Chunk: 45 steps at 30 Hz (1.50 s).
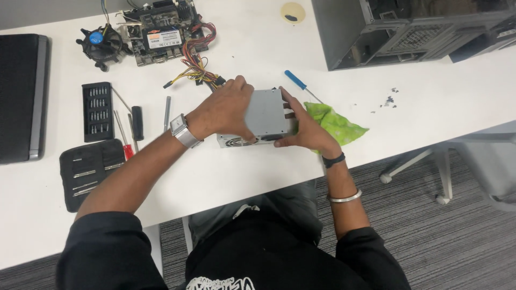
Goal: The person is unscrewing and opening a computer power supply unit (PSU) on a desk.
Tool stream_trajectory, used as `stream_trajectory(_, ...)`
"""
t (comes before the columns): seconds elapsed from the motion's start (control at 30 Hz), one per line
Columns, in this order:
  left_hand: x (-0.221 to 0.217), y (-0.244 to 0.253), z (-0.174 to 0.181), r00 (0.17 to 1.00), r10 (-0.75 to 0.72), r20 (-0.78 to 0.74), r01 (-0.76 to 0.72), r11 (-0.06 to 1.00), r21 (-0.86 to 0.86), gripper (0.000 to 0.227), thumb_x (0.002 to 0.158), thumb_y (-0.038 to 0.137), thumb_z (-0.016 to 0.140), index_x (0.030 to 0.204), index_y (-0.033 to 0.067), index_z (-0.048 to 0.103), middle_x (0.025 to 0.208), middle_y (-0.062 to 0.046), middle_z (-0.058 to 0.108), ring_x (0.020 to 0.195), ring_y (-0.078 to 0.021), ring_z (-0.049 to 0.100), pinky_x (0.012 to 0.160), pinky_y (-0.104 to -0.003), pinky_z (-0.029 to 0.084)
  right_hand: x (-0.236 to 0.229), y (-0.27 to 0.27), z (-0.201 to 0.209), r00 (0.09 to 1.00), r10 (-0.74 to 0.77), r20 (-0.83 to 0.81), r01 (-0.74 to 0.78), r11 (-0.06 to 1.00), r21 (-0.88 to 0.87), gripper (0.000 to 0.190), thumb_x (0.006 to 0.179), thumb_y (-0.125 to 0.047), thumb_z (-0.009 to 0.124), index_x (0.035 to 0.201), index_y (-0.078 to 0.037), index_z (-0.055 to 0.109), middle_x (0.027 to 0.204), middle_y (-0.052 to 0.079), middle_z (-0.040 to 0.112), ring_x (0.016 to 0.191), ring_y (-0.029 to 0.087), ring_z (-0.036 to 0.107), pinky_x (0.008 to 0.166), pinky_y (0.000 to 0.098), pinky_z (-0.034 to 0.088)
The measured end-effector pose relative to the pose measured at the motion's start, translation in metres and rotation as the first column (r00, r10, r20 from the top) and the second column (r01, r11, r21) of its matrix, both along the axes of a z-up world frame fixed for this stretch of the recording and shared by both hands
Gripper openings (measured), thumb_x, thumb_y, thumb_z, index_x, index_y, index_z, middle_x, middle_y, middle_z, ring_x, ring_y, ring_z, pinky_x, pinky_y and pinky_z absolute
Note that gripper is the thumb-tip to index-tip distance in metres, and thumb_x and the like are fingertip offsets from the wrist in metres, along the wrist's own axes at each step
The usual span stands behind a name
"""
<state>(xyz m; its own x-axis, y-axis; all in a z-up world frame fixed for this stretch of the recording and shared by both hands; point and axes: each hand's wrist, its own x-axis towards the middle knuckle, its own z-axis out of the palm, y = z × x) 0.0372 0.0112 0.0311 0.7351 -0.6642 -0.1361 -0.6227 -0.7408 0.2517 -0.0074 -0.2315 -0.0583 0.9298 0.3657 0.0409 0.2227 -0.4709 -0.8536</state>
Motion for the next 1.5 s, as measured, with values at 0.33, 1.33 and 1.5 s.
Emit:
stream_trajectory(0.33,0.011,0.011,0.011,0.994,-0.013,-0.109,0.002,0.995,-0.095,0.108,0.047,0.052,0.094,0.125,-0.0105,0.055,0.119,-0.022,0.053,0.112,-0.0357,0.056,0.092,-0.042,0.052,0.005,-0.012,-0.02,0.994,0.07,-0.085,-0.064,0.996,0.065,0.138,0.054,-0.021,0.1,0.165,-0.016,0.018,0.162,0.017,0.04,0.143,0.035,0.045,0.118,0.0498,0.041)
stream_trajectory(1.33,0.117,0.05,-0.09,0.408,-0.201,-0.891,-0.662,0.607,-0.44,0.038,0.094,0.033,0.075,0.104,-0.0035,0.074,0.094,-0.013,0.076,0.076,-0.0145,0.073,0.067,-0.024,0.059,-0.034,0.056,0.002,0.82,-0.544,-0.181,0.562,0.7,0.442,0.03,0.09,-0.02,0.08,0.096,0.009,0.077,0.07,0.009,0.075,0.054,0.009,0.068,0.052,0.0191,0.056)
stream_trajectory(1.5,0.1,0.048,-0.073,0.617,-0.007,-0.787,-0.699,0.454,-0.552,0.035,0.095,0.03,0.069,0.103,-0.0037,0.074,0.086,-0.016,0.076,0.072,-0.0179,0.074,0.064,-0.025,0.06,-0.036,0.055,-0.002,0.824,-0.529,-0.202,0.557,0.697,0.452,0.03,0.09,-0.02,0.08,0.097,0.008,0.076,0.069,0.009,0.074,0.054,0.009,0.069,0.052,0.0192,0.057)
